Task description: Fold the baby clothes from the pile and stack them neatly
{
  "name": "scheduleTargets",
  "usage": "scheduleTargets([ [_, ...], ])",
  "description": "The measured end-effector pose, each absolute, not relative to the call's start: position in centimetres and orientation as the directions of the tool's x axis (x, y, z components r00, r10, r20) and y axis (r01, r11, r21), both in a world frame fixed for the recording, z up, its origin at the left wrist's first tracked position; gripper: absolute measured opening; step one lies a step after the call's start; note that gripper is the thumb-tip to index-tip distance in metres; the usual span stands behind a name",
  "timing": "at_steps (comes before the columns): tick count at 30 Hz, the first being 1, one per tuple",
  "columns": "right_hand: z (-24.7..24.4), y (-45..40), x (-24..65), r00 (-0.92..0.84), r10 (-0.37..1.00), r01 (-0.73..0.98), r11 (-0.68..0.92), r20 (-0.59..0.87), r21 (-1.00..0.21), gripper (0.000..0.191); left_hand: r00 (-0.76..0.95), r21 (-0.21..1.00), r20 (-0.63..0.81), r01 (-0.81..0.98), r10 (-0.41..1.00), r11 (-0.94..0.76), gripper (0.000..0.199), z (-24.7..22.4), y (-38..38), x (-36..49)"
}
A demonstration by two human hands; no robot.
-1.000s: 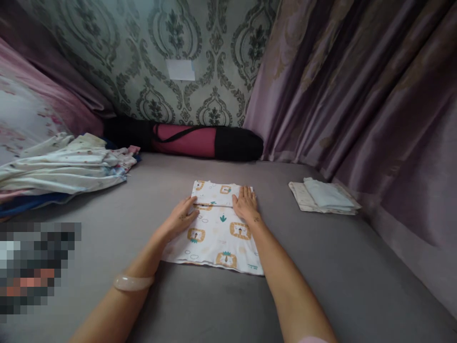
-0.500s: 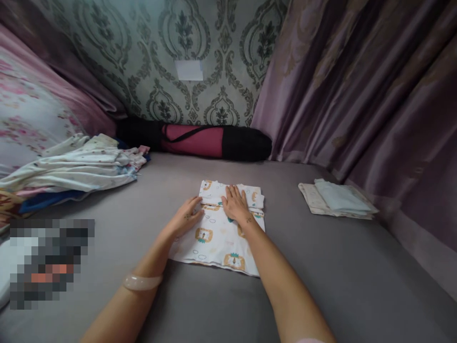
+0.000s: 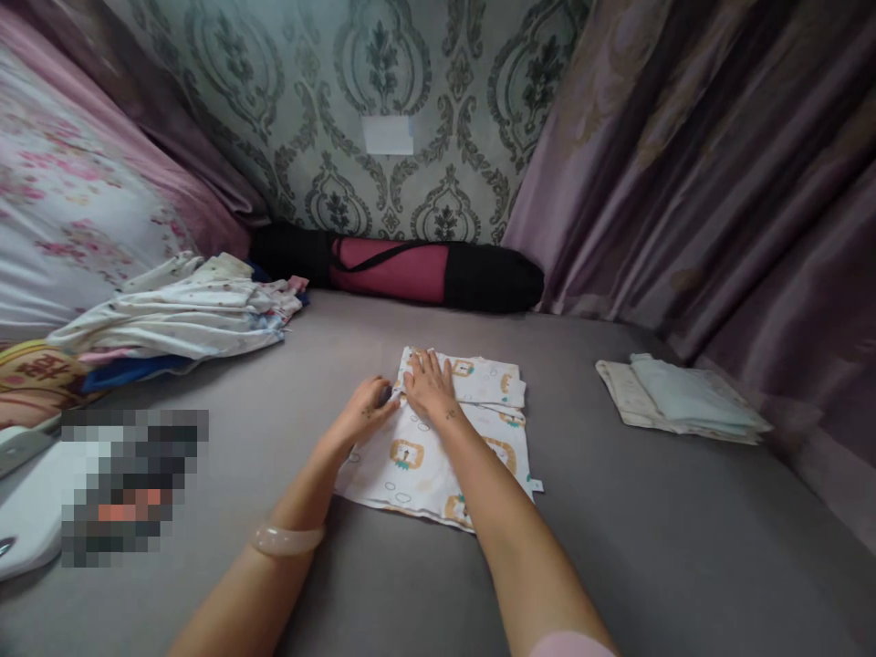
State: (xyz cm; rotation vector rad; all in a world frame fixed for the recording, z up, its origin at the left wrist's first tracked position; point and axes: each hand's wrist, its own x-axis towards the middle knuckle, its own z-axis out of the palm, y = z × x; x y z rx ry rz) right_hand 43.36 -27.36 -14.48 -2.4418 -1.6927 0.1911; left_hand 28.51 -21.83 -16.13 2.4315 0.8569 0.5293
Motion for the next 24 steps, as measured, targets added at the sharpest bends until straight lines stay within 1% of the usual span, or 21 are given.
scheduleTargets([
  [4, -15.2, -27.2, 43.3, 0.358, 0.934, 0.915, -0.35, 0.004, -0.201, 0.059, 0.729, 0.609, 0.146, 0.466, 0.669, -0.642, 0.015, -15.7, -21.9, 28.4],
  [9, -14.3, -26.8, 43.8, 0.342, 0.937, 0.902, -0.348, -0.068, -0.256, 0.059, 0.716, 0.596, 0.09, 0.518, 0.692, -0.614, 0.019, -15.0, -22.1, 28.1],
  [13, -14.0, -25.5, 42.8, 0.345, 0.939, 0.905, -0.33, 0.008, -0.268, 0.06, 0.717, 0.568, 0.049, 0.553, 0.696, -0.61, 0.021, -14.4, -21.8, 27.6],
  [19, -15.8, -24.5, 40.6, 0.353, 0.928, 0.913, -0.315, 0.118, -0.26, 0.059, 0.7, 0.51, 0.001, 0.614, 0.714, -0.603, 0.025, -13.6, -21.6, 27.0],
  [21, -16.0, -24.6, 40.5, 0.354, 0.925, 0.91, -0.306, 0.14, -0.278, 0.058, 0.673, 0.481, -0.031, 0.659, 0.739, -0.579, 0.027, -13.2, -21.7, 26.9],
  [24, -15.6, -24.8, 41.0, 0.338, 0.934, 0.895, -0.28, 0.119, -0.348, 0.057, 0.661, 0.434, -0.104, 0.703, 0.743, -0.564, 0.031, -12.2, -21.7, 26.7],
])
